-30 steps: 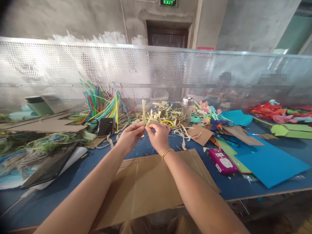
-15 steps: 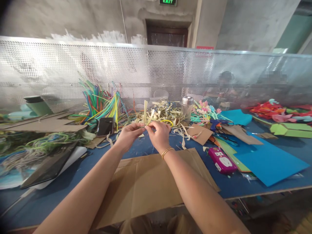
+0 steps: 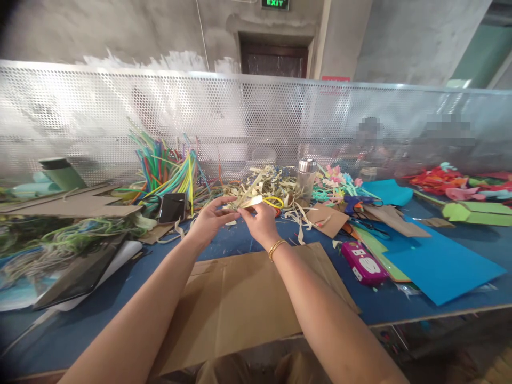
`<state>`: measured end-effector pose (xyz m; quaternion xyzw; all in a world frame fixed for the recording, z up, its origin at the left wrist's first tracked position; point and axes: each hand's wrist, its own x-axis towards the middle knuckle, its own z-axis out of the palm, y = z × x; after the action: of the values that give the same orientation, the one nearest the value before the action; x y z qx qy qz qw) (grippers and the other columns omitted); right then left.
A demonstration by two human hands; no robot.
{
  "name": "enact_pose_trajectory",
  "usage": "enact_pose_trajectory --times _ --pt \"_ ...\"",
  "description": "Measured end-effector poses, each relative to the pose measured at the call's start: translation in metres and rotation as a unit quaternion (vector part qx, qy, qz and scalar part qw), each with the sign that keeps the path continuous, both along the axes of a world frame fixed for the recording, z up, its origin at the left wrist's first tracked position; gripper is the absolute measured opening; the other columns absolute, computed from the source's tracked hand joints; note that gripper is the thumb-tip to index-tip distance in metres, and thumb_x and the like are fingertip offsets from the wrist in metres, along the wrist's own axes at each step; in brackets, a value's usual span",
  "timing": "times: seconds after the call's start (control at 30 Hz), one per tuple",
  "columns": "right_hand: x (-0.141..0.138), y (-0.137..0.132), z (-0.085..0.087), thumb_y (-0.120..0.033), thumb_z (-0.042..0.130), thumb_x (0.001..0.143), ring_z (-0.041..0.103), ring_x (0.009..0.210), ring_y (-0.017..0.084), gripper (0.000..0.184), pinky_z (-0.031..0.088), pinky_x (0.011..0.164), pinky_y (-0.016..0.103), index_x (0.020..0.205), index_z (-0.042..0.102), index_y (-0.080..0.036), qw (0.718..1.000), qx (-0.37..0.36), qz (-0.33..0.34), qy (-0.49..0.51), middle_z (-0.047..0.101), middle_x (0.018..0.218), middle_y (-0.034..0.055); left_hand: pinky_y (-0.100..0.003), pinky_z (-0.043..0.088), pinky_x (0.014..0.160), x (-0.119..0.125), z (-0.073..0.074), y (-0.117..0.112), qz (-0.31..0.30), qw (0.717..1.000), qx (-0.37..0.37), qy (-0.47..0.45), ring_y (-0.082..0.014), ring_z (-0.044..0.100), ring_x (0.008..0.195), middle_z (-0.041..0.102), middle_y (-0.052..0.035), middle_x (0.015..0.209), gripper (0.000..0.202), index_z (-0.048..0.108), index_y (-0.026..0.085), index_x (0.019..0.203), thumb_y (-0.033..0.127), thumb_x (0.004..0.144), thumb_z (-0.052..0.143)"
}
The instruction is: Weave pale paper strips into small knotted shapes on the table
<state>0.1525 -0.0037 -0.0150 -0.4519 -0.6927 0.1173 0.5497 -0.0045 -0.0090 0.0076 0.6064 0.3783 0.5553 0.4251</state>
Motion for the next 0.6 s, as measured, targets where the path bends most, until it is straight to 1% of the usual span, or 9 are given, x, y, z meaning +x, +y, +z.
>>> enact_pose_trajectory --times 0.07,0.1,0.17,0.23,0.3,0.37,0.47,0.53,0.6 --pt "-0.001 0.0 0.0 -0.038 0.062 0.08 0.064 0.076 0.019 0.022 0.046 0.076 0.031 0.08 0.07 -0.017 1.0 -0.005 -0.003 0.023 0.071 0.08 0.0065 -0.026 0.044 0.07 0.002 0.0 0.0 0.075 0.994 0.077 0.033 -0.018 0.055 0.089 0.058 -0.0056 0.105 0.044 0.071 0.025 0.095 0.022 0.052 0.082" --pt "-0.001 0.0 0.001 -0.037 0.062 0.08 0.064 0.076 0.019 0.022 0.046 0.076 0.031 0.081 0.07 -0.017 0.999 -0.005 -0.004 0.034 0.072 0.08 0.0068 -0.026 0.043 0.071 0.002 0.0 0.001 0.107 0.987 0.112 0.049 -0.0186 0.054 0.092 0.056 -0.0054 0.106 0.042 0.073 0.026 0.092 0.022 0.052 0.083" --pt "-0.002 0.0 0.001 -0.037 0.062 0.079 0.064 0.076 0.019 0.022 0.047 0.076 0.031 0.082 0.07 -0.017 0.998 -0.006 0.002 0.058 0.072 0.081 0.0069 -0.026 0.042 0.071 0.003 -0.001 0.003 0.128 0.978 0.145 0.073 -0.0176 0.052 0.086 0.057 -0.0042 0.095 0.035 0.074 0.027 0.089 0.023 0.054 0.082" --pt "-0.003 0.001 0.001 -0.037 0.062 0.079 0.065 0.077 0.019 0.022 0.048 0.075 0.031 0.083 0.07 -0.017 0.995 -0.011 0.027 0.091 0.072 0.082 0.0066 -0.027 0.041 0.068 0.004 -0.004 0.006 0.104 0.983 0.133 0.071 -0.0153 0.05 0.074 0.056 -0.002 0.079 0.028 0.075 0.026 0.088 0.026 0.06 0.079" --pt "-0.006 0.002 -0.002 -0.038 0.063 0.078 0.065 0.079 0.019 0.023 0.049 0.076 0.031 0.084 0.07 -0.018 0.988 -0.021 0.064 0.136 0.072 0.084 0.0064 -0.026 0.04 0.064 0.006 -0.007 0.007 0.062 0.993 0.092 0.045 -0.0136 0.048 0.065 0.056 -0.0004 0.07 0.027 0.075 0.024 0.09 0.03 0.064 0.077" --pt "-0.009 0.003 -0.004 -0.04 0.064 0.077 0.065 0.081 0.02 0.024 0.049 0.078 0.032 0.084 0.07 -0.018 0.976 -0.038 0.094 0.19 0.072 0.086 0.0065 -0.025 0.038 0.062 0.009 -0.009 0.007 0.024 0.999 0.042 0.002 -0.0123 0.047 0.062 0.059 -0.0001 0.069 0.028 0.075 0.023 0.091 0.033 0.065 0.076" --pt "-0.014 0.003 -0.006 -0.042 0.065 0.076 0.066 0.082 0.02 0.025 0.05 0.079 0.033 0.083 0.07 -0.018 0.955 -0.071 0.133 0.257 0.072 0.086 0.0066 -0.023 0.035 0.055 0.013 -0.009 0.003 -0.019 0.998 -0.03 -0.053 -0.0096 0.045 0.058 0.063 -0.0007 0.073 0.029 0.075 0.021 0.088 0.037 0.064 0.077" --pt "-0.017 0.002 -0.006 -0.043 0.065 0.075 0.065 0.082 0.02 0.026 0.05 0.079 0.034 0.083 0.071 -0.019 0.944 -0.085 0.152 0.28 0.072 0.086 0.0061 -0.022 0.031 0.051 0.013 -0.01 0.001 -0.046 0.994 -0.069 -0.074 -0.008 0.042 0.054 0.061 -0.0003 0.071 0.029 0.074 0.02 0.084 0.04 0.064 0.077" --pt "-0.019 0.0 -0.004 -0.043 0.065 0.074 0.065 0.083 0.021 0.027 0.05 0.08 0.034 0.084 0.071 -0.019 0.939 -0.089 0.161 0.291 0.072 0.085 0.0056 -0.021 0.029 0.048 0.013 -0.01 0.0 -0.065 0.99 -0.089 -0.085 -0.0076 0.041 0.053 0.058 0.0006 0.066 0.028 0.073 0.019 0.079 0.043 0.064 0.076"
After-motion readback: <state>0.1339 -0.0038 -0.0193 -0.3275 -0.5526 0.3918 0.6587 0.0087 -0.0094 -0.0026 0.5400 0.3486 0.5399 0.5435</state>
